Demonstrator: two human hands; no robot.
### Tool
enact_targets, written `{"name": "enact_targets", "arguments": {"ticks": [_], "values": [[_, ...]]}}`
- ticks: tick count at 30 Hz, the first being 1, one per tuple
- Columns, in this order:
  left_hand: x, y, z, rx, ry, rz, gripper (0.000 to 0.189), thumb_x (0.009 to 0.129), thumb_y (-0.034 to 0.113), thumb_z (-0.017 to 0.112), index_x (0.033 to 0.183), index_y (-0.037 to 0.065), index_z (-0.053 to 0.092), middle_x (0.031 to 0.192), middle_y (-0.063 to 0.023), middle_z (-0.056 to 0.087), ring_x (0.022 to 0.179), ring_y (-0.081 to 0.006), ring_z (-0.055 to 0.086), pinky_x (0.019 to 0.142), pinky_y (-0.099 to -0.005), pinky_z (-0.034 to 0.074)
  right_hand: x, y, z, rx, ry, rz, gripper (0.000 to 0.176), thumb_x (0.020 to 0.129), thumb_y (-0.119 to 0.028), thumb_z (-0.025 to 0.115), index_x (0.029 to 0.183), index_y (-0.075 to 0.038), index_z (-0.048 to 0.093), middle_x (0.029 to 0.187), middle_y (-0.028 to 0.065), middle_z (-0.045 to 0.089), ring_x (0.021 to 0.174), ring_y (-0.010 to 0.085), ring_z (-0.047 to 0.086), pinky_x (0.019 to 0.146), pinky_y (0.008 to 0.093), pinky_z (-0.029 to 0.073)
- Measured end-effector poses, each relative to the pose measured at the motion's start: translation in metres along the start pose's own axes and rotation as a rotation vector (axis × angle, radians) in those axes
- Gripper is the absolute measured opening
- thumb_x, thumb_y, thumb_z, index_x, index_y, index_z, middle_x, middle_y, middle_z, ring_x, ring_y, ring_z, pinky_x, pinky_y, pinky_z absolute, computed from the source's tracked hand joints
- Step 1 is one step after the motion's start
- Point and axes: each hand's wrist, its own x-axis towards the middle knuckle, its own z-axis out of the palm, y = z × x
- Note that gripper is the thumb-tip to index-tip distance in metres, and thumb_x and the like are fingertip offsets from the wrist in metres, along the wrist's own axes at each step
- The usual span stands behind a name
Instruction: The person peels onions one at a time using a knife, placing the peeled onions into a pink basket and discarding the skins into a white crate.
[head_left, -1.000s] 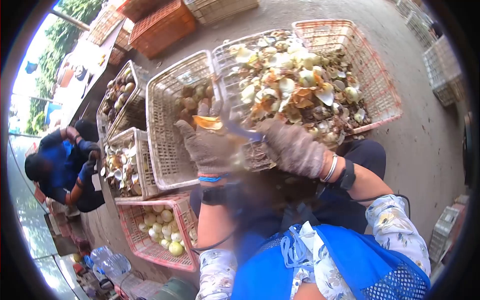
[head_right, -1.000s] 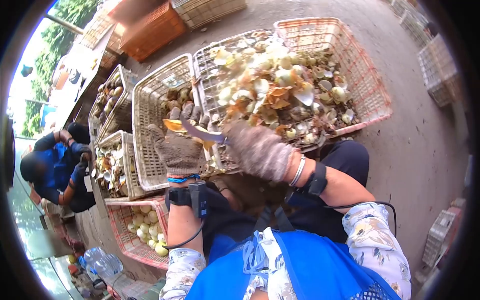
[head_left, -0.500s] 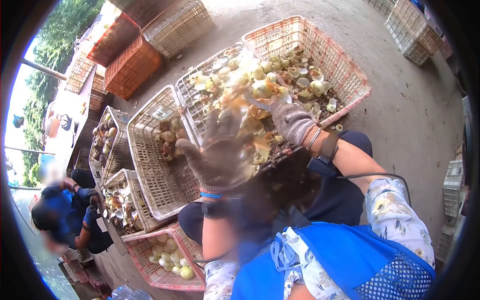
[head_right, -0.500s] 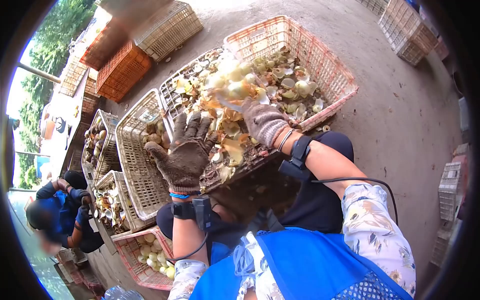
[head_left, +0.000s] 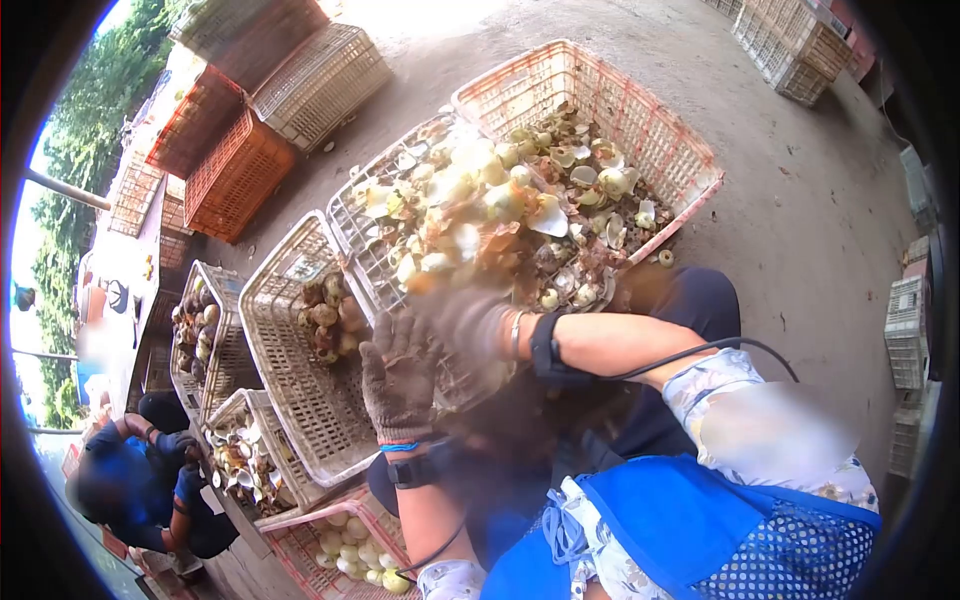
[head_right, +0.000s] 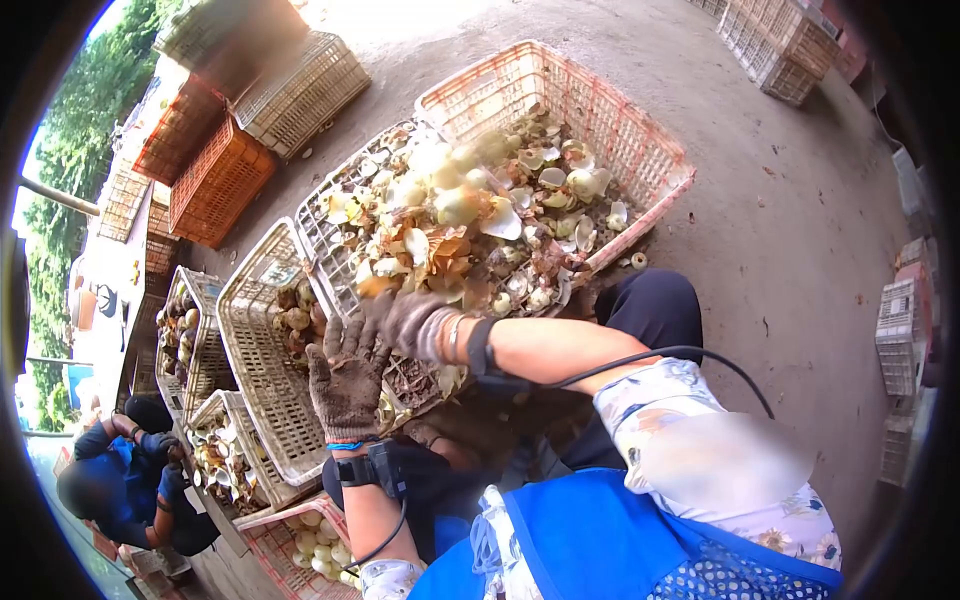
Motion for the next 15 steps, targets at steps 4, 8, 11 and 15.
{"name": "enact_targets", "arguments": {"ticks": [4,8,11,15], "values": [[0.006,0.007,-0.03,-0.15,0.329,-0.015,0.068,0.095,0.044,0.052,0.145,0.005,0.029,0.142,-0.021,0.039,0.132,-0.0354,0.037,0.109,-0.0527,0.03,0.015,-0.024,-0.042,-0.253,-0.31,-0.019,0.018,0.082,-0.017,0.059,0.089,-0.007,0.073,0.086,0.0095,0.071,0.076,0.027,0.069,0.063,0.0437,0.056],[0.009,0.005,-0.035,-0.129,0.477,0.107,0.062,0.096,0.043,0.05,0.142,0.005,0.035,0.147,-0.0208,0.035,0.136,-0.0373,0.034,0.111,-0.0566,0.027,0.021,0.009,-0.085,-0.348,-0.273,0.155,0.055,0.08,-0.02,0.069,0.127,0.0,0.05,0.101,0.0128,0.067,0.083,0.0233,0.066,0.063,0.0378,0.056],[0.009,0.003,-0.027,-0.034,0.461,0.091,0.068,0.095,0.042,0.053,0.146,0.004,0.027,0.145,-0.0215,0.033,0.135,-0.0378,0.033,0.11,-0.0545,0.03,0.04,0.047,-0.097,-0.343,-0.296,0.347,0.057,0.082,-0.021,0.068,0.127,0.006,0.045,0.093,0.0132,0.067,0.077,0.0208,0.065,0.059,0.0342,0.055],[0.006,0.002,-0.033,-0.079,0.454,0.063,0.064,0.095,0.042,0.053,0.142,0.004,0.035,0.146,-0.0213,0.036,0.134,-0.0369,0.036,0.111,-0.0567,0.029,0.016,0.14,-0.094,-0.45,-0.214,0.416,0.024,0.092,-0.02,0.054,0.09,-0.001,0.069,0.081,0.0132,0.066,0.074,0.0199,0.063,0.061,0.034,0.054]]}}
